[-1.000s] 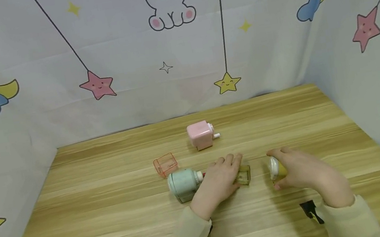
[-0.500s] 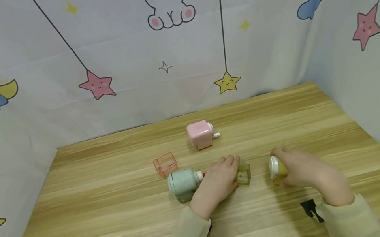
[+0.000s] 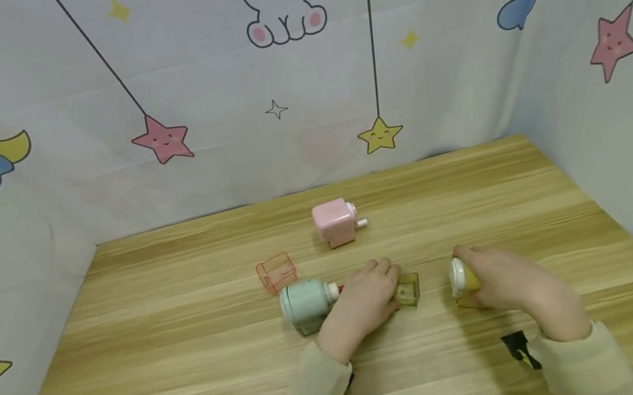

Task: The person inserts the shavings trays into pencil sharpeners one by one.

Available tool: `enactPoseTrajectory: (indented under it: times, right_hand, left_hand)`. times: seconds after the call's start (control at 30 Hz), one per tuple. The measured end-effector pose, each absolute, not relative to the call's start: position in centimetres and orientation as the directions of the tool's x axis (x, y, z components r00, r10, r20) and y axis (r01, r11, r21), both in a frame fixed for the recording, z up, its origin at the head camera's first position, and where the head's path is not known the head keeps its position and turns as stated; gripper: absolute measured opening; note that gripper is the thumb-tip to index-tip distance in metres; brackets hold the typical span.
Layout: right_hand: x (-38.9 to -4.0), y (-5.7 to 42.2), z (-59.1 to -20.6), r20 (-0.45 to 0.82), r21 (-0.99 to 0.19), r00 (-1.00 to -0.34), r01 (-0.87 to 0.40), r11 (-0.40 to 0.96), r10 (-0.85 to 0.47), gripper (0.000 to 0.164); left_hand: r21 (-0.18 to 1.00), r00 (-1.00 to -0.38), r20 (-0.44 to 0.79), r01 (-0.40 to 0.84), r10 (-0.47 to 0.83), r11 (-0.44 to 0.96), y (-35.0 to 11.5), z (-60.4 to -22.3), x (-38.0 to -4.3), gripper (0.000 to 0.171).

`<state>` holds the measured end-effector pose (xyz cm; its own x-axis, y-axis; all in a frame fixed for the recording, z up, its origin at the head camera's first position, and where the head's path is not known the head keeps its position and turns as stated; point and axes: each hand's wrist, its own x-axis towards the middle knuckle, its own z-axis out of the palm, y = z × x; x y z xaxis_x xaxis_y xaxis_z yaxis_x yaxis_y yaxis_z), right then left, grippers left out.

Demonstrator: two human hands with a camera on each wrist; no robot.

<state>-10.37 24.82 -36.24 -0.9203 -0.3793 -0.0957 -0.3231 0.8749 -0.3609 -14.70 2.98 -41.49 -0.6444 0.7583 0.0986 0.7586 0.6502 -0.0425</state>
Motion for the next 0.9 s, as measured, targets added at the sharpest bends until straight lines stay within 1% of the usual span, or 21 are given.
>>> enactPoseTrajectory:
  times: [0.23,0.6,0.9]
  right_hand:
    - [-10.49,24.89,-36.4,-0.061,-0.353,-0.911,-0.362,0.863,-0.408,0.047]
    - [-10.51,24.65,-36.36,-0.05,-0.363,-0.908,-0.372,0.854,-0.417,0.046]
    - [-10.5,24.36,-36.36,-0.036,-0.359,-0.907,-0.379,0.853,-0.419,0.051]
  left_hand:
    - [-0.048,-0.64,0.104,0.761,0.761,0.646,3.04,-41.34,-14.67,0.046]
    - [-0.024,-0.645,0.092,0.76,0.758,0.65,3.18,-41.35,-14.53,0.047]
    - [0.005,-0.634,0.086,0.771,0.768,0.636,3.37,-41.34,-14.51,0.045]
